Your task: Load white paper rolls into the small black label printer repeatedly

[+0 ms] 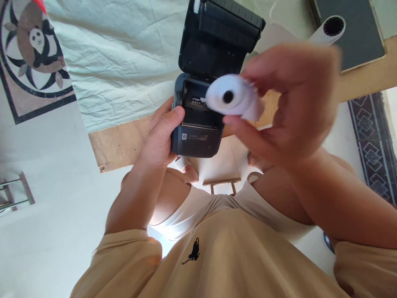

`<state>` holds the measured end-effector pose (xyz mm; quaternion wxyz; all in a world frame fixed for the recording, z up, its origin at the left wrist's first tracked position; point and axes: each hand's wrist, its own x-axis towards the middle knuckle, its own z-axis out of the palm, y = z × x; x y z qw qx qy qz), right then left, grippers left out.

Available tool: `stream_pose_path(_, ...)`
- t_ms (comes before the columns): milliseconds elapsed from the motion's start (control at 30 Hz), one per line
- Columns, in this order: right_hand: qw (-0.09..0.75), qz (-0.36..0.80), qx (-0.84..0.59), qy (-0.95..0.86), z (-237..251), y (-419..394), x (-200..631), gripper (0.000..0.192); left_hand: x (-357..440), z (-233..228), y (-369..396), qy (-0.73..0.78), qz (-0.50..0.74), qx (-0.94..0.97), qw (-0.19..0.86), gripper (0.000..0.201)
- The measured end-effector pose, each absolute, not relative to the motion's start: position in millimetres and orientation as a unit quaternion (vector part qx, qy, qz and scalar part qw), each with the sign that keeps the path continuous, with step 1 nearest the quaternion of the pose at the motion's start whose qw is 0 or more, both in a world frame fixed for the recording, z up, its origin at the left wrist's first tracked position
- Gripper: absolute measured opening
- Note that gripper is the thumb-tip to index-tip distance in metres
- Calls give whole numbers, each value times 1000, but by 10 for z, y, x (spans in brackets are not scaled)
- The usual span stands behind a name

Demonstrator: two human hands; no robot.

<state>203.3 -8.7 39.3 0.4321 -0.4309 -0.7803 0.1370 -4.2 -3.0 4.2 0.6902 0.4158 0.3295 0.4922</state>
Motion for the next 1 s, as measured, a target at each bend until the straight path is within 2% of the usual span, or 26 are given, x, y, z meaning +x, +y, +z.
stream_pose_path(100, 409, 12, -398, -821, 427, -117, 1824, 28, -61, 40, -30, 345, 490, 430, 676, 28)
stream_pose_path(167, 401, -16, -426, -811, 412, -116, 1752, 28, -77, 37, -29, 352, 471, 436, 681, 35)
stream_pose_path(267, 390, 1, -447, -805, 380, -109, 1719, 21, -85, 40, -32, 355, 467, 440, 680, 41)
stream_pose_path(433, 404, 19, -445, -799, 394, -124, 1680, 11, -68, 70, -53, 344, 477, 446, 675, 35)
stream_pose_path(600, 370, -5, -470, -802, 436, -108, 1660, 4, -69, 84, -71, 355, 472, 437, 678, 33)
stream_pose_path(733, 345, 1, -479, -807, 431, -90, 1688, 5, -75, 83, -77, 359, 474, 428, 681, 34)
stream_pose_path(1000, 348, 111, -496, -787, 385, -107, 1685, 9, -58, 120, -85, 386, 465, 428, 672, 32)
